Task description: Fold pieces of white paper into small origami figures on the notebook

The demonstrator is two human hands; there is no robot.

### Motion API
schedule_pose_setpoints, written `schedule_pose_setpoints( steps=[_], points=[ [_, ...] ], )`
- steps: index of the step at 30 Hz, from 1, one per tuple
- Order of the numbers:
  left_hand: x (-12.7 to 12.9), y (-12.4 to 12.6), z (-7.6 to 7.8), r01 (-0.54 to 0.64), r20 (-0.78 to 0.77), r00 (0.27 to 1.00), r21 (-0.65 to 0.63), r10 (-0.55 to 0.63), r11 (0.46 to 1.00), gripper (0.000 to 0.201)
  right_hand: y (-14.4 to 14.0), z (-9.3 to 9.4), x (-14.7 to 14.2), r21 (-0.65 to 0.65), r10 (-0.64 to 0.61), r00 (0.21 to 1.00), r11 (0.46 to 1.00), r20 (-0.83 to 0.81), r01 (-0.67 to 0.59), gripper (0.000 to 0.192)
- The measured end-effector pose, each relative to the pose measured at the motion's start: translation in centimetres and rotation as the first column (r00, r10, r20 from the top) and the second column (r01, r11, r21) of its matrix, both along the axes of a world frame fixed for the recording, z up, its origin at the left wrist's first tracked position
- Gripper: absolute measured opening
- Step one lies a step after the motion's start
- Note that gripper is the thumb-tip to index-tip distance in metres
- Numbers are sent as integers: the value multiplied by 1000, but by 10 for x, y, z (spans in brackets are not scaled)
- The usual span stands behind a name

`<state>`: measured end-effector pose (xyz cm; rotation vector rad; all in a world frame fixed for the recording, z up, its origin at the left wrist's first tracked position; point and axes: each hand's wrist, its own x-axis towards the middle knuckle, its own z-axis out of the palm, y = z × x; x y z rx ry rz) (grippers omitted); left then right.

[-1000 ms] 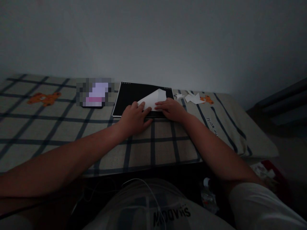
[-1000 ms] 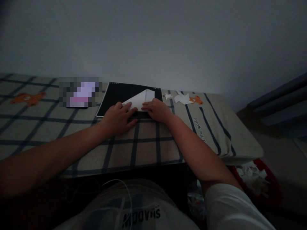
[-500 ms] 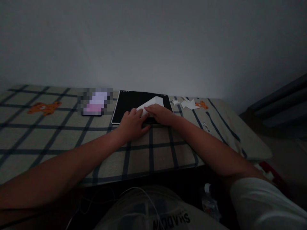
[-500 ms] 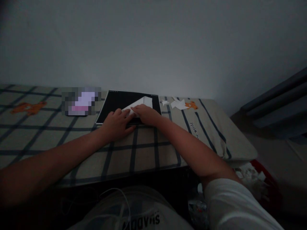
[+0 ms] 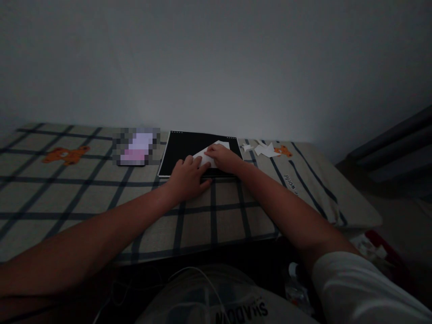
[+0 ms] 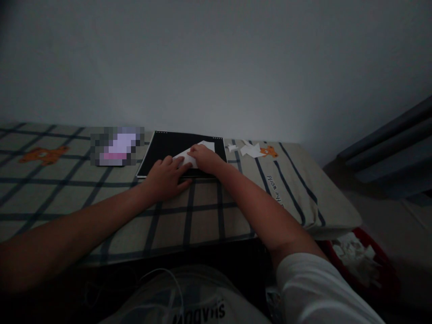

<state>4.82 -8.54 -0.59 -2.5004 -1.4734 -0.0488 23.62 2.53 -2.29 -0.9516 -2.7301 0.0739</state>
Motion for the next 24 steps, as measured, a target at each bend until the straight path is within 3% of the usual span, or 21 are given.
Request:
schedule_pose_setpoints(
  steps=[16, 24],
  points=[
    [0, -1, 1, 4, 26, 1000, 0, -4, 1000, 57, -1, 6, -17, 39, -112, 987, 993, 114, 108, 42],
    [-1, 1, -2, 6, 5, 1000, 19, -6, 1000, 60, -5, 11, -1, -16, -54, 995, 998, 88, 55, 56]
  ],
)
